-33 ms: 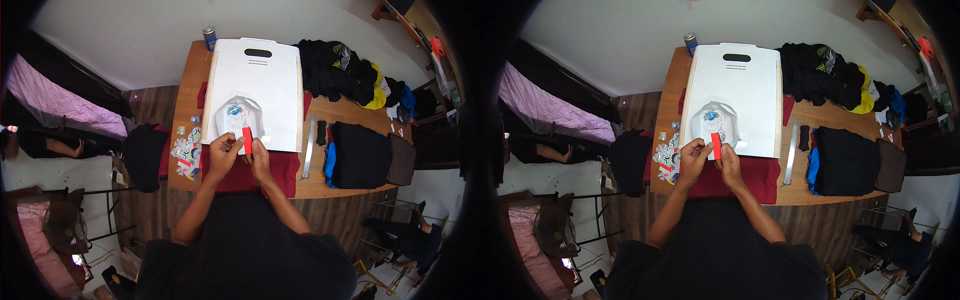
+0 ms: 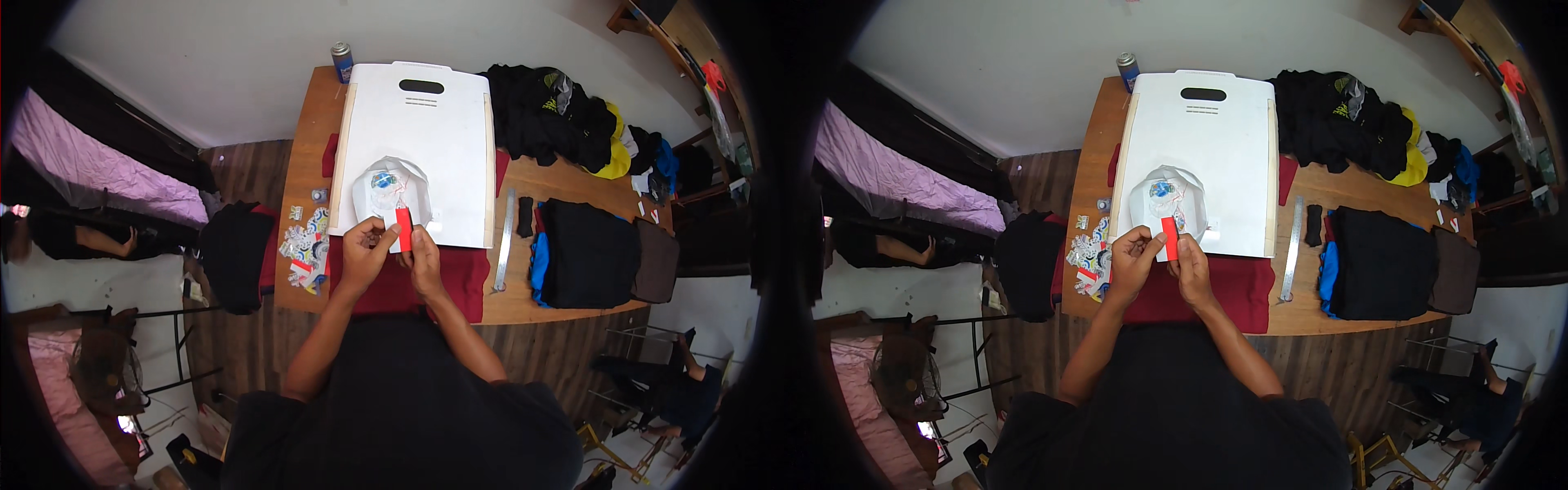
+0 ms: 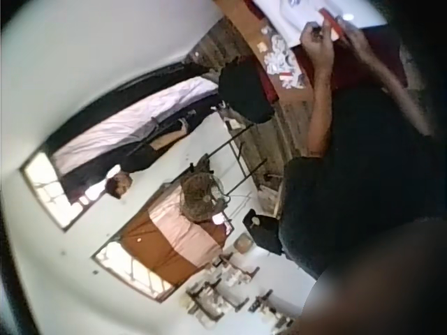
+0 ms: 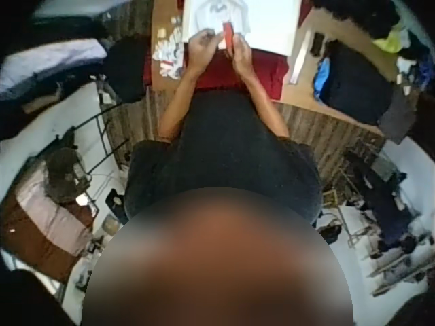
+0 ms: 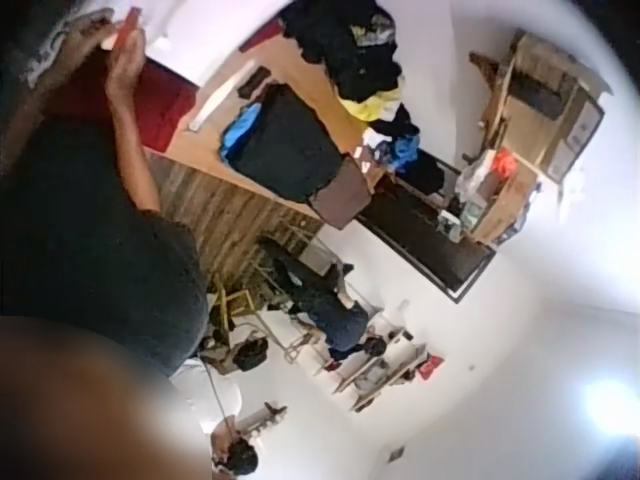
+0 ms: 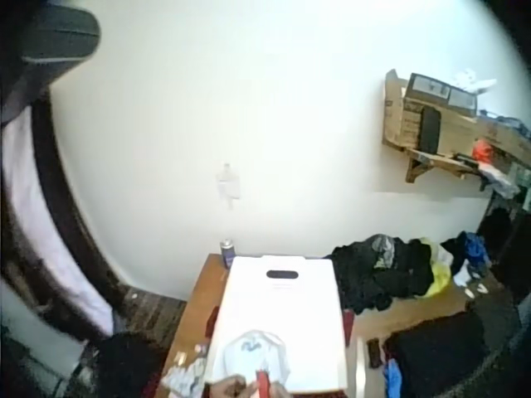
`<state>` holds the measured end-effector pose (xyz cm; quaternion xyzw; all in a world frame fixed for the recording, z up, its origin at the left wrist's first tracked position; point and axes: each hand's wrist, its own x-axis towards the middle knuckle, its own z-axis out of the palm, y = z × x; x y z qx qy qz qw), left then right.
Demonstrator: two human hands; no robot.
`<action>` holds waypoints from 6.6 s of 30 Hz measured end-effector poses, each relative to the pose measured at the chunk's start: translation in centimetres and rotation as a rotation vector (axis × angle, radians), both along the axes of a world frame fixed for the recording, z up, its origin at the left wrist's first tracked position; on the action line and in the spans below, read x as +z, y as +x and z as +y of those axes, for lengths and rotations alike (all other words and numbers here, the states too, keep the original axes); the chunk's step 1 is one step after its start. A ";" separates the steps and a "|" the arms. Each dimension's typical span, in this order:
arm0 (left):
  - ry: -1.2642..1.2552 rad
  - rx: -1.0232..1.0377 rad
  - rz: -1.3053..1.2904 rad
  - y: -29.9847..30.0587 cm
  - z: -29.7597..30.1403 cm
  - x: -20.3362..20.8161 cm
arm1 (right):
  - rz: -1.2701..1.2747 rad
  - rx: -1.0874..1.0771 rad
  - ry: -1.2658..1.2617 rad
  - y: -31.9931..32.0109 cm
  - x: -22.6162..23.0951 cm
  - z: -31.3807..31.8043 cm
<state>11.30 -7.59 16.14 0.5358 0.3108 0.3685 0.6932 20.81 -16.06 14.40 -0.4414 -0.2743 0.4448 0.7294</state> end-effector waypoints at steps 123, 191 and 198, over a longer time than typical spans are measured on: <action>0.003 0.031 -0.001 -0.6 0.3 1.0 | 0.043 0.012 0.019 -0.3 -1.3 0.1; 0.003 0.071 -0.018 -0.6 0.5 1.2 | 0.096 0.028 0.020 -0.6 -1.5 -0.5; 0.005 0.052 0.008 -0.6 0.4 1.3 | 0.021 0.046 -0.018 -0.4 -1.8 -0.3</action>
